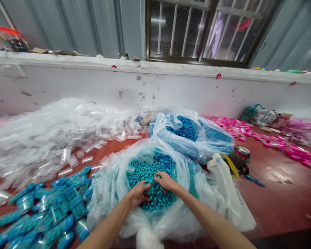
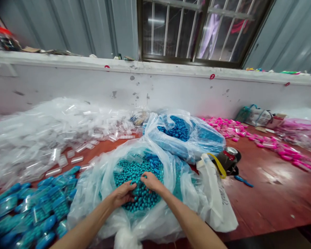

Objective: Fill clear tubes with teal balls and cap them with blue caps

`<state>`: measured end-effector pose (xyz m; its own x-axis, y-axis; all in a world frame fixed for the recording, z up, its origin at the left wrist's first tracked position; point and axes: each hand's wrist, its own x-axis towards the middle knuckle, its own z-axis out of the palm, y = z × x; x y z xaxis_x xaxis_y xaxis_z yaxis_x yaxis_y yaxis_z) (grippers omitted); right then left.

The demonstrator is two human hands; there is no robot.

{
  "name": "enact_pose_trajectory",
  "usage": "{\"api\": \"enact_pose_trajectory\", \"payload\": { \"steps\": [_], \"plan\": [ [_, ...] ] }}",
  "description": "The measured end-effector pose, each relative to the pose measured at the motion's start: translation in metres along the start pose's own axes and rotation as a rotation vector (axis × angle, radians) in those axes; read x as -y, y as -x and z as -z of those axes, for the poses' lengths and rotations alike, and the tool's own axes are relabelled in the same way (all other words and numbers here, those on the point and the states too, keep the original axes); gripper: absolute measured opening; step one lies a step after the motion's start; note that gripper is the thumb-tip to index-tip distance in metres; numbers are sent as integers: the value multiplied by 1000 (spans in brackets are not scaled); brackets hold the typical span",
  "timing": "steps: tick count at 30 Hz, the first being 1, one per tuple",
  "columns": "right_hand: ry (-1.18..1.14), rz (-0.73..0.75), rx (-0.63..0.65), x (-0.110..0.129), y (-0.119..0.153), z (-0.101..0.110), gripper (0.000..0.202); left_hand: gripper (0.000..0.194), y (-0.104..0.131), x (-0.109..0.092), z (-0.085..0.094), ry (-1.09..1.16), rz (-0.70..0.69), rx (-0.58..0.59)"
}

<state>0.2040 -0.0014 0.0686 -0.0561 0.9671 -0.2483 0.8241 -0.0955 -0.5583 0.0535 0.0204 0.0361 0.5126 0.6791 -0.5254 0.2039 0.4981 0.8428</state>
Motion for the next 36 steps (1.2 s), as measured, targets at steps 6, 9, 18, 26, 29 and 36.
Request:
{"api": "enact_pose_trajectory", "payload": {
  "steps": [6, 9, 18, 26, 29, 36],
  "plan": [
    [573, 4, -267, -12, 11, 29, 28, 45, 9, -3, 5, 221, -33, 124],
    [655, -1, -216, -16, 7, 22, 28, 44, 16, -6, 7, 253, -79, 111],
    [545, 239, 51, -18, 11, 14, 30, 31, 19, 5, 14, -55, -222, -200],
    [732, 295, -44, -18, 12, 0, 21, 43, 30, 7, 22, 262, -67, 29],
    [738, 295, -127, -13, 11, 0, 14, 46, 35, 5, 25, 438, -68, 156],
    [224, 244, -68, -9, 17, -3, 34, 47, 28, 17, 19, 407, -189, 127]
  ]
}}
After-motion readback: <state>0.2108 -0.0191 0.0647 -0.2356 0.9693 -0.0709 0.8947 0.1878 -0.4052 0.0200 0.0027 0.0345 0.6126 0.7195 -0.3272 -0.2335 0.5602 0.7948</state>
